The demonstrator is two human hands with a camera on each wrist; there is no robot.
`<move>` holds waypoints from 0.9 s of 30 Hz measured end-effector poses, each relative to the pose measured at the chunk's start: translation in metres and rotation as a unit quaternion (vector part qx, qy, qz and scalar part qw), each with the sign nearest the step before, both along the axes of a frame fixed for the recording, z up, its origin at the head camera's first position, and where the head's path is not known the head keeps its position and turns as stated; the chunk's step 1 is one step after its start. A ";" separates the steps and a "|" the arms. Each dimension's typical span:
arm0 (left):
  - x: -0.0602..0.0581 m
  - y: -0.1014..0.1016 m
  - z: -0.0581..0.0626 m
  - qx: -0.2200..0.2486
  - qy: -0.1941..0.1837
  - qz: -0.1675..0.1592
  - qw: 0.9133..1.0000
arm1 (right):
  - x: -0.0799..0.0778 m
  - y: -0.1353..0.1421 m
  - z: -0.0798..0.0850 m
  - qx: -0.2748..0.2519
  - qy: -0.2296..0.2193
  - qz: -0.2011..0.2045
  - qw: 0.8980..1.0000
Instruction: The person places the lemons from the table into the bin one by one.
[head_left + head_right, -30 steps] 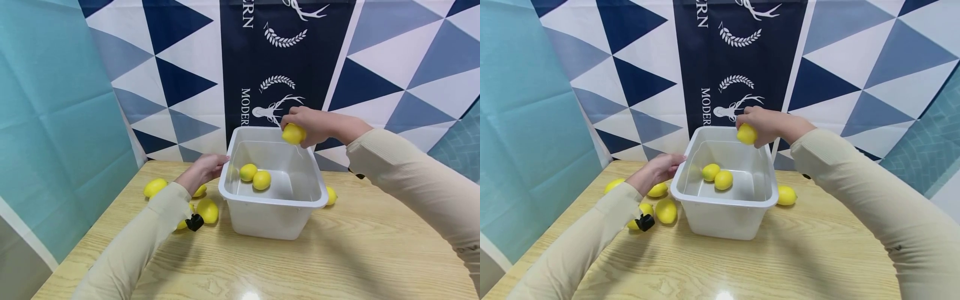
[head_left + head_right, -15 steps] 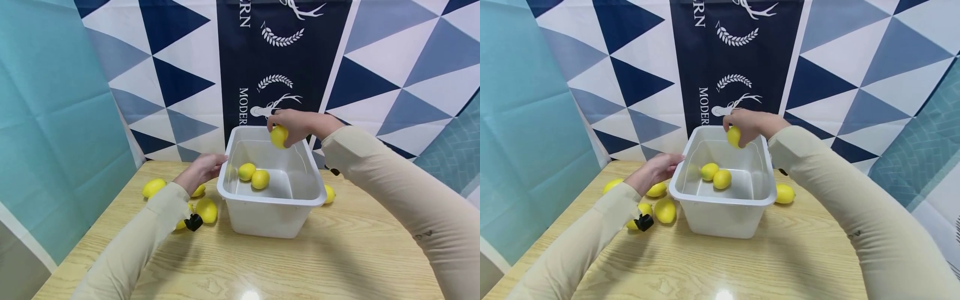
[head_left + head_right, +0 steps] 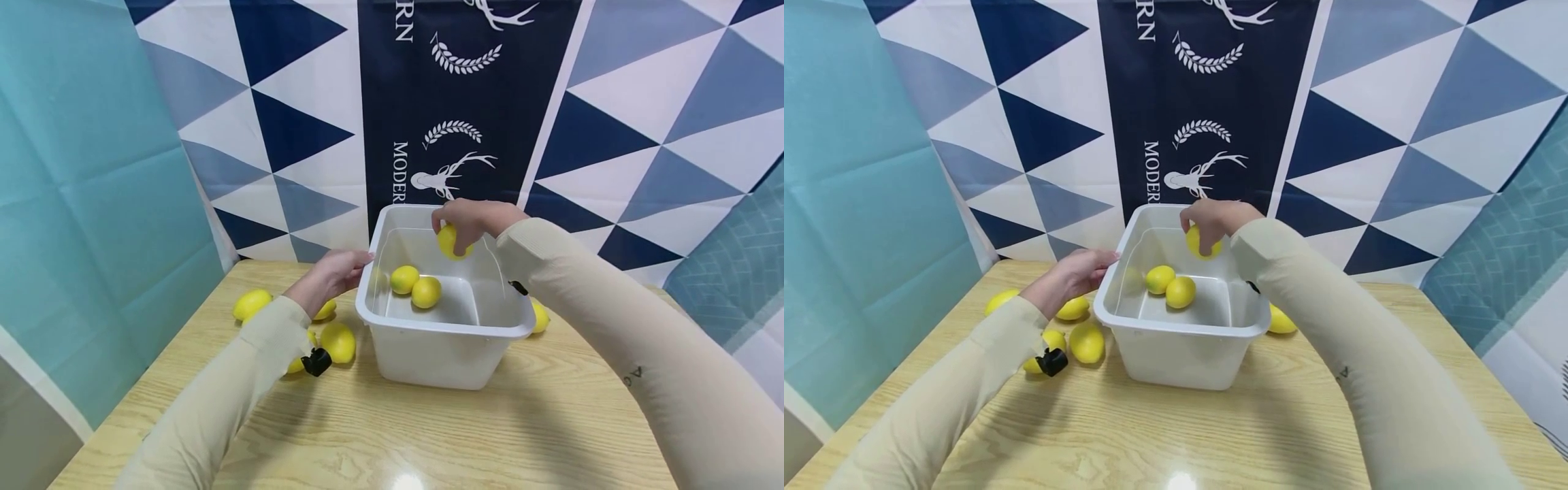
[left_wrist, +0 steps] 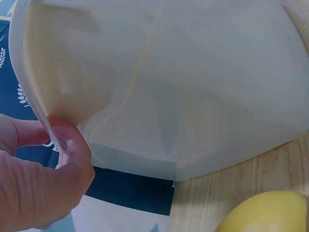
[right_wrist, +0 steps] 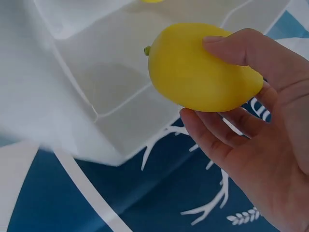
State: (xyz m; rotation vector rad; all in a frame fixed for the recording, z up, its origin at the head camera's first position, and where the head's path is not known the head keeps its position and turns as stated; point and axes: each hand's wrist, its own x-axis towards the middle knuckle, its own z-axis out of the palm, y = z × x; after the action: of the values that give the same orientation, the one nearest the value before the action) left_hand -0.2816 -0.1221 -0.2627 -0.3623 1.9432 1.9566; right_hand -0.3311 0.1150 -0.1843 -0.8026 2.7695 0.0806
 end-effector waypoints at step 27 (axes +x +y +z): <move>0.001 0.001 -0.001 -0.009 0.005 -0.003 1.000 | 0.005 0.004 0.028 0.049 -0.040 -0.090 0.994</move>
State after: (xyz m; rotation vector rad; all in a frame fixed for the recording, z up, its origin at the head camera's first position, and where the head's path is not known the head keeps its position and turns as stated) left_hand -0.2807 -0.1208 -0.2636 -0.3510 1.9659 1.9425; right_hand -0.3257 0.1190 -0.1567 -0.5169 2.7244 0.1449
